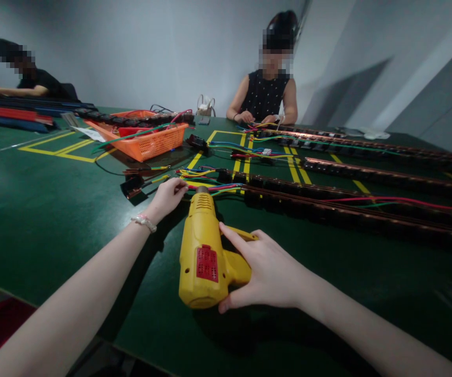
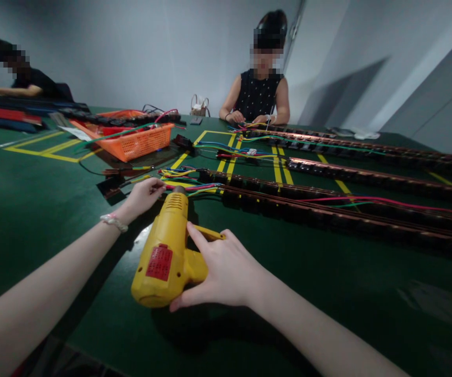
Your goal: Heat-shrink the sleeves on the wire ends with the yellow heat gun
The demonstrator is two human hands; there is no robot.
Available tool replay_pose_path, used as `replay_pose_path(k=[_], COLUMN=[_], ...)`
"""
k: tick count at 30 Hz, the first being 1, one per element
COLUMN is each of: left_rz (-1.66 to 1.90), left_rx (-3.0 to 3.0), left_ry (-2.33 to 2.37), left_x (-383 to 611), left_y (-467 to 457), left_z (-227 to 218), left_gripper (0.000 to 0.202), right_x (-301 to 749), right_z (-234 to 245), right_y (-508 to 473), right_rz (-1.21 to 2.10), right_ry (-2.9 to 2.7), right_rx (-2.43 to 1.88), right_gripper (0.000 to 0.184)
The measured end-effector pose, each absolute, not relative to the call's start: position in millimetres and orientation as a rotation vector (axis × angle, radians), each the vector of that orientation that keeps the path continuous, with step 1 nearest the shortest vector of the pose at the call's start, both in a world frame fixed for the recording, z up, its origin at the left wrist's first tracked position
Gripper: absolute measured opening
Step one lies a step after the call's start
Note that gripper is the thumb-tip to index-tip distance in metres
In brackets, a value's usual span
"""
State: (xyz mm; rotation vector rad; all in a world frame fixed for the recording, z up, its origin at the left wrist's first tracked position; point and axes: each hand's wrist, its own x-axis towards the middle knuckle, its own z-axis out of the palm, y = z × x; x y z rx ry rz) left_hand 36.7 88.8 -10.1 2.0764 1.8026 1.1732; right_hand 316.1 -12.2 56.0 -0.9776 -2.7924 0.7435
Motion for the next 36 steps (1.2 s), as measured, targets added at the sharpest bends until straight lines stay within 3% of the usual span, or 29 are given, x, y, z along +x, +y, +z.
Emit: replay_pose_path(k=[10,25,36], left_rz=[1.189,1.193,1.225], left_rx=[2.074,2.068,2.113], left_ry=[1.768,1.747,1.754], left_x=[34.4,34.6,35.2], left_y=[90.3,89.1,85.1], left_z=[-10.0,-11.2,-10.3], left_gripper=[0.025,0.017,0.015], right_x=[288.3,312.5,350.1], right_z=[56.3,57.5,60.7], right_y=[-14.8,-11.5,-20.3], right_rz=[0.71,0.759,0.604], right_ry=[-2.786,-2.794,-2.757], right_rx=[-0.928,-1.034,-1.382], right_gripper=[0.119,0.119,0.118])
